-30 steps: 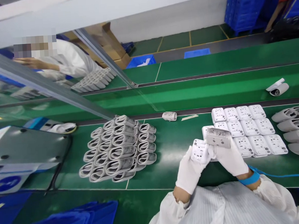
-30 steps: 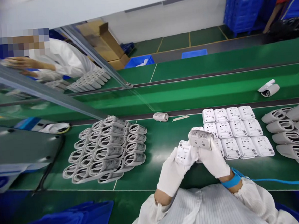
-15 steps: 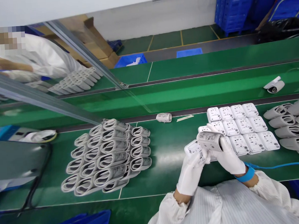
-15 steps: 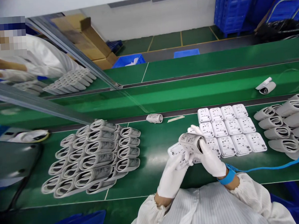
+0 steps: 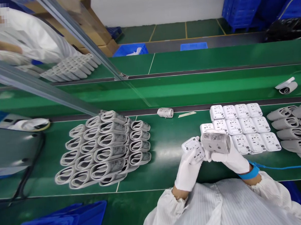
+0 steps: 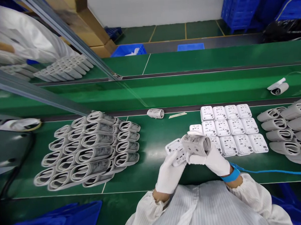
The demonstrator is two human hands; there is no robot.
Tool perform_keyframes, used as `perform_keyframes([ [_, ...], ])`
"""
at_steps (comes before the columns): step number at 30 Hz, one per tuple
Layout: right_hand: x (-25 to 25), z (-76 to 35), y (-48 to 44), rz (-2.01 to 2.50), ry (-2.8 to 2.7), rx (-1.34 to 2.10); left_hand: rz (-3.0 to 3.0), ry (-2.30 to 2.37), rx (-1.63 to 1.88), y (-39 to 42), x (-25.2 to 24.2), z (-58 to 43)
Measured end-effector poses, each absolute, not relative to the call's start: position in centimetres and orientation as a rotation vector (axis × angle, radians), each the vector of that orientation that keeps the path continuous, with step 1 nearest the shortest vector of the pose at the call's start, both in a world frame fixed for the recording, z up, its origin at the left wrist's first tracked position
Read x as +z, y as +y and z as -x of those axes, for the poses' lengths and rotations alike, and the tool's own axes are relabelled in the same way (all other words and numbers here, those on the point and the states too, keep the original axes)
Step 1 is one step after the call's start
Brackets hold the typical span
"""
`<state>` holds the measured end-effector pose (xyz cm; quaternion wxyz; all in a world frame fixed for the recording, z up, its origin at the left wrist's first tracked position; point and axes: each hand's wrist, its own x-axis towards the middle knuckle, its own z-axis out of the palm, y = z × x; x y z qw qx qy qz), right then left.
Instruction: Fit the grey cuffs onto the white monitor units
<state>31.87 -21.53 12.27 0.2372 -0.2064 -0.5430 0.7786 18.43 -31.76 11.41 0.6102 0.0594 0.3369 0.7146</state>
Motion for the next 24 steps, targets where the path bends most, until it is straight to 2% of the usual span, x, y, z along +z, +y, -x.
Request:
perform_keyframes([
  [3,12.6,-32.1,-21.4,0.611,-1.42,2.187,-0.111,0.814,1.652,-31.9,11.7,-18.5],
  [14,13.6,-32.2,-22.2,0.947,-1.476,1.908,-0.133,0.966,1.803,-32.0,13.4,-18.7],
  [20,13.4,-32.5,-23.3,0.863,-1.539,1.901,-0.214,1.05,1.887,-31.8,13.1,-19.4],
  [24,13.5,-32.3,-24.0,0.811,-1.805,1.719,-0.252,1.138,1.887,-31.9,12.3,-19.7],
])
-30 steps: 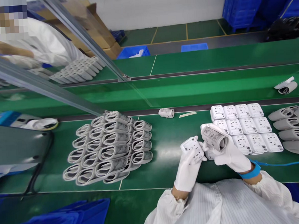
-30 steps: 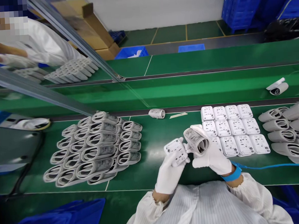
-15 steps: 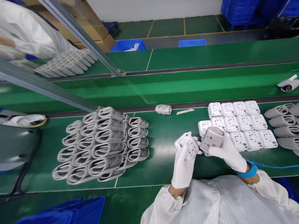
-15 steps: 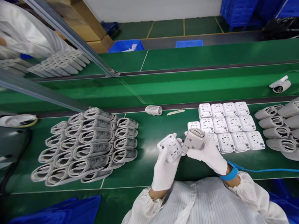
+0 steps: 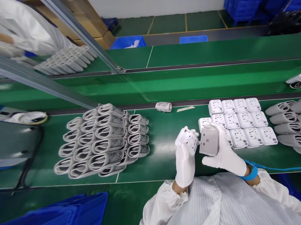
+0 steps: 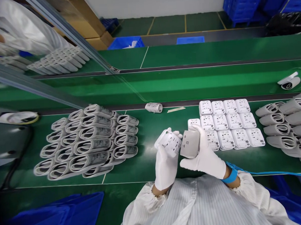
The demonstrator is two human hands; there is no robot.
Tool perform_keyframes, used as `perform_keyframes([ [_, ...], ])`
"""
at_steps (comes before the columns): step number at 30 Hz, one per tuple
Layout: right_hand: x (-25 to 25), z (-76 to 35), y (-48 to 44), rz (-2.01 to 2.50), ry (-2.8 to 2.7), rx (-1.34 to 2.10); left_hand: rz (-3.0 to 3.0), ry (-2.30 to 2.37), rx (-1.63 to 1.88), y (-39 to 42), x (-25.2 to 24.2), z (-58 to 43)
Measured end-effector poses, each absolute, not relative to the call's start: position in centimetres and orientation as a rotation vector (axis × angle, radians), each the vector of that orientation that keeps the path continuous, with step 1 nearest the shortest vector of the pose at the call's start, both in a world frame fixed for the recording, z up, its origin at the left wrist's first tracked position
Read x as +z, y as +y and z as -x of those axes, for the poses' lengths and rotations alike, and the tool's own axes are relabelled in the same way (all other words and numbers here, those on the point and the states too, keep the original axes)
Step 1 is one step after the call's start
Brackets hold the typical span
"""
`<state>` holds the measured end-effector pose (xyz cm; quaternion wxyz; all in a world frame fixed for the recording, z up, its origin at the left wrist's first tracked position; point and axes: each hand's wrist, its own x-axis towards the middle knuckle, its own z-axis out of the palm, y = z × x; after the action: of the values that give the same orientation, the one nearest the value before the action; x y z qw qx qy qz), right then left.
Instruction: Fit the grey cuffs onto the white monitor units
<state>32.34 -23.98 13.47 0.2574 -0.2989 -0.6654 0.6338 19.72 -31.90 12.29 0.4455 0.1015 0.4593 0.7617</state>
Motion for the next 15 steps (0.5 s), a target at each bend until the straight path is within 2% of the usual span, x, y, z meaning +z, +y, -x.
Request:
perform_keyframes([
  [7,13.7,-32.3,-24.6,0.783,-1.876,1.658,-0.366,1.189,1.884,-31.9,12.7,-20.2],
  [15,13.4,-32.5,-24.4,0.874,-1.927,1.354,-0.44,1.088,1.975,-31.8,13.0,-20.7],
])
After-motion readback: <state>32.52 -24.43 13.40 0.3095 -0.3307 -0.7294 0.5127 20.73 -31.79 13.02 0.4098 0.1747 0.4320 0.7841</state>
